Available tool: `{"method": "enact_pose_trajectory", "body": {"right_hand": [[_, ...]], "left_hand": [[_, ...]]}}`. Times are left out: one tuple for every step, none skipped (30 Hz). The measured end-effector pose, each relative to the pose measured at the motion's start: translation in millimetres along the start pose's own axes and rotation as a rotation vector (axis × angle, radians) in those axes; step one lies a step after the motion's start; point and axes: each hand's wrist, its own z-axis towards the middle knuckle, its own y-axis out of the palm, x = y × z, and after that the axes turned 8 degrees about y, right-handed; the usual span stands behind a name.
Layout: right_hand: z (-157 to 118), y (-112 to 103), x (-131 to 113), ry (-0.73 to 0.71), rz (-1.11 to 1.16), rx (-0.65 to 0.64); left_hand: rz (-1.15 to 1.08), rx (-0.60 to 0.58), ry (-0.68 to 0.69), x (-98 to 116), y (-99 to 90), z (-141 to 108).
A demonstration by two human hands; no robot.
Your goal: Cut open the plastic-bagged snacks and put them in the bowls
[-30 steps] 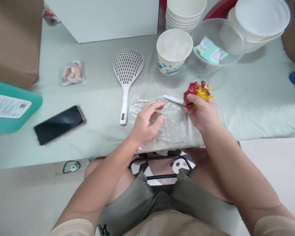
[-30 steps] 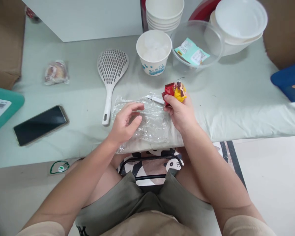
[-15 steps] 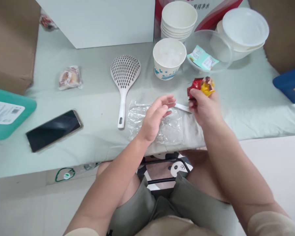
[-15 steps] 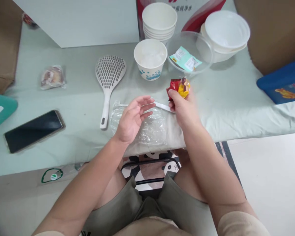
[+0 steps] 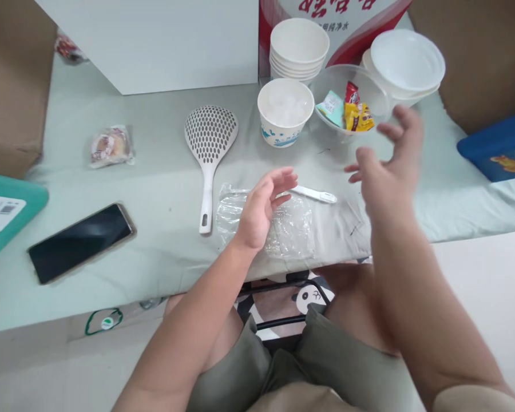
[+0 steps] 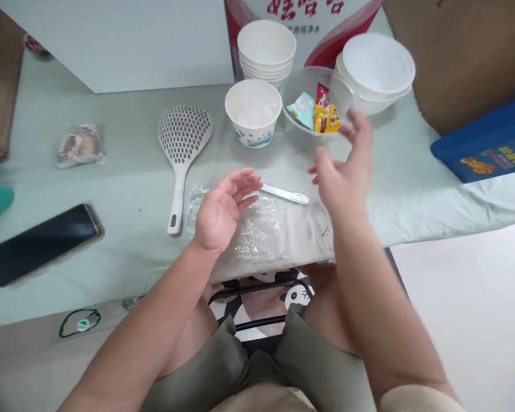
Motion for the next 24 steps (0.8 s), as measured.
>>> {"method": "enact_pose_trajectory", "body": {"right_hand": [[-16, 5, 11, 0.0, -0.063, 0.102], [-29, 11, 21, -0.012, -0.097, 0.155], [-41, 17, 28, -0.021, -0.135, 0.133], [-50, 23, 34, -0.03, -0.18, 0.098], [-55, 28, 38, -0.041, -0.217, 0.047], [-58, 32, 40, -0.055, -0.258, -0.002], [-58, 35, 41, -0.075, -0.299, -0.034], [-57, 38, 42, -0.101, -0.34, -0.055], [-55, 39, 41, -0.129, -0.379, -0.067], [-52, 41, 41, -0.152, -0.413, -0.075], [-50, 41, 40, -0.168, -0.434, -0.082], [-49, 41, 39, -0.176, -0.438, -0.087], [-48, 41, 38, -0.18, -0.427, -0.09], [-49, 40, 37, -0.183, -0.41, -0.089], [-50, 38, 36, -0.187, -0.394, -0.082], [-51, 37, 36, -0.191, -0.387, -0.076], [-52, 35, 36, -0.19, -0.391, -0.073], [-53, 34, 37, -0.184, -0.405, -0.076], [-53, 33, 38, -0.176, -0.42, -0.081], [-53, 33, 40, -0.169, -0.431, -0.088], [-53, 32, 42, -0.169, -0.434, -0.095], [-52, 33, 43, -0.172, -0.43, -0.102], [-51, 33, 45, -0.176, -0.418, -0.106], [-50, 33, 45, -0.178, -0.399, -0.105]], "left_hand": [[0.029, 0.016, 0.009, 0, -1.1, 0], [0.063, 0.033, 0.027, 0, -2.0, 0], [0.108, 0.05, 0.056, 0, -2.7, 0], [0.167, 0.066, 0.097, 1, -3.5, 0], [0.241, 0.08, 0.147, 3, -4.3, -1], [0.329, 0.091, 0.198, 5, -5.4, -1], [0.431, 0.098, 0.249, 7, -6.9, -1], [0.547, 0.103, 0.294, 8, -8.8, -1], [0.671, 0.106, 0.326, 9, -11.2, 0], [0.796, 0.106, 0.344, 9, -14.0, 0], [0.913, 0.1, 0.346, 8, -17.2, 1], [1.015, 0.092, 0.338, 5, -20.5, 2], [1.096, 0.079, 0.322, 1, -23.9, 2], [1.153, 0.068, 0.308, -3, -27.1, 3], [1.191, 0.059, 0.302, -7, -30.0, 4], [1.218, 0.059, 0.304, -10, -32.4, 4], [1.239, 0.066, 0.31, -12, -34.2, 5], [1.254, 0.075, 0.317, -13, -35.3, 5], [1.256, 0.086, 0.316, -12, -35.6, 6], [1.24, 0.094, 0.31, -10, -35.2, 7], [1.2, 0.096, 0.303, -7, -34.3, 7], [1.138, 0.095, 0.3, -3, -33.0, 8], [1.057, 0.091, 0.303, 1, -31.6, 8], [0.961, 0.092, 0.304, 5, -30.4, 9]]}}
